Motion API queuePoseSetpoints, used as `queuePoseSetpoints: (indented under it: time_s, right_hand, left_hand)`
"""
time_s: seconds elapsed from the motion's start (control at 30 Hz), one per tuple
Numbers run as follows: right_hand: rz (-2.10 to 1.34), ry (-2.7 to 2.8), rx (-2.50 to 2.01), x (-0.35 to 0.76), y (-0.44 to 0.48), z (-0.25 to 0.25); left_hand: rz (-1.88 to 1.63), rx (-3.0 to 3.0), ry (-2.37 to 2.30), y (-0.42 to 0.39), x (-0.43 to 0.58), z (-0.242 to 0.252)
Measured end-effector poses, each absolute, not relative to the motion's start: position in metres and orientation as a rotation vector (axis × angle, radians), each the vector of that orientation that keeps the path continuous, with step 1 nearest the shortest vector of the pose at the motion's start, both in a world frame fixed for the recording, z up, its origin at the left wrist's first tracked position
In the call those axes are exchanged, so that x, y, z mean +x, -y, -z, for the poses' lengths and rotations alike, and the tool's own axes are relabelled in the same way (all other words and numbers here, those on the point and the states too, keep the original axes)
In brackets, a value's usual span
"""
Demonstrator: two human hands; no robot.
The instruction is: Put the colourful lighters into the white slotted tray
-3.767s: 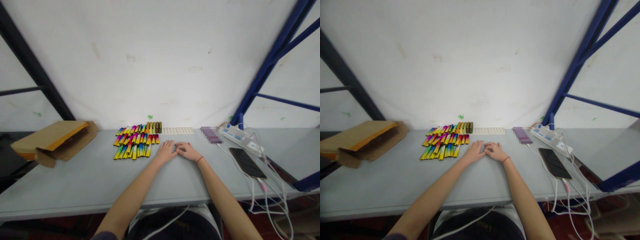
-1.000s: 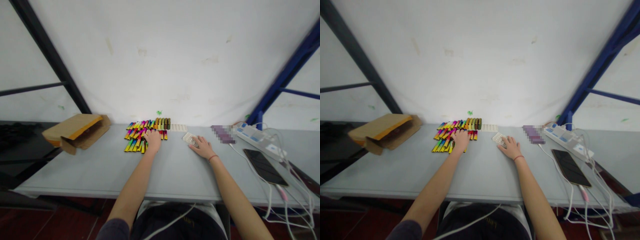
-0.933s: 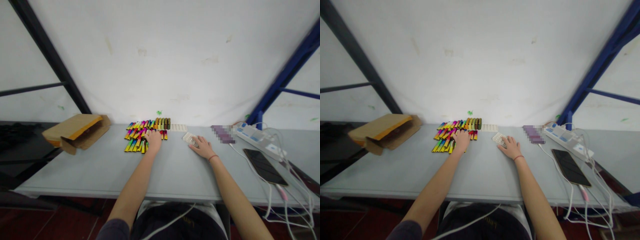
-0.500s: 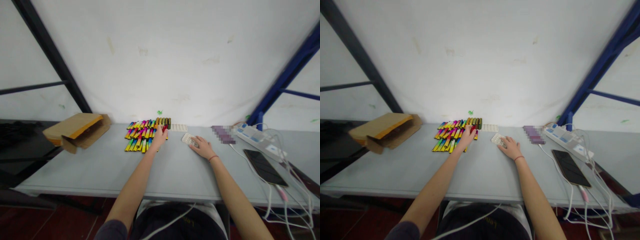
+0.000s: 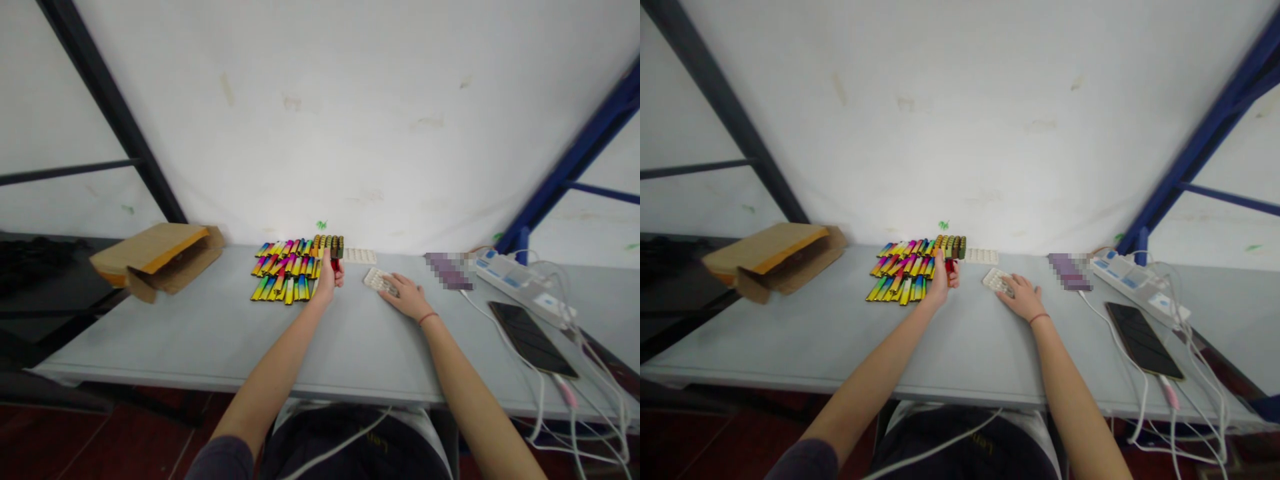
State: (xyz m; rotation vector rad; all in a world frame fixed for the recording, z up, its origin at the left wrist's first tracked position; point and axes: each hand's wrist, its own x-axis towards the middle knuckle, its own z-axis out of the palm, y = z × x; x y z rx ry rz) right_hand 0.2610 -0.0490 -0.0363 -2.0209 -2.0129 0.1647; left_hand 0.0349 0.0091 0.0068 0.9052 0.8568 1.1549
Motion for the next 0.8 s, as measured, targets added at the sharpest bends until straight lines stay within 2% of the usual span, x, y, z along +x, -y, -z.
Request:
queuePoseSetpoints:
  time_s: [0.4, 0.67, 0.8]
  right_hand:
    - [-0.105, 2.030, -2.002, 0.265, 0.047, 0.040]
    - [-0.185, 2.131, -1.657, 0.280, 0.039, 0.043]
    - [-0.170, 2.044, -1.860, 0.295, 0.043, 0.040]
  left_hand:
    - [-1.276, 0.759, -0.955, -0.004, 0.041, -0.008]
    - [-1.278, 0.746, -0.934, -0.001, 0.040, -0.006]
    - [-1.278, 0.753, -0.950, -0.003, 0.040, -0.005]
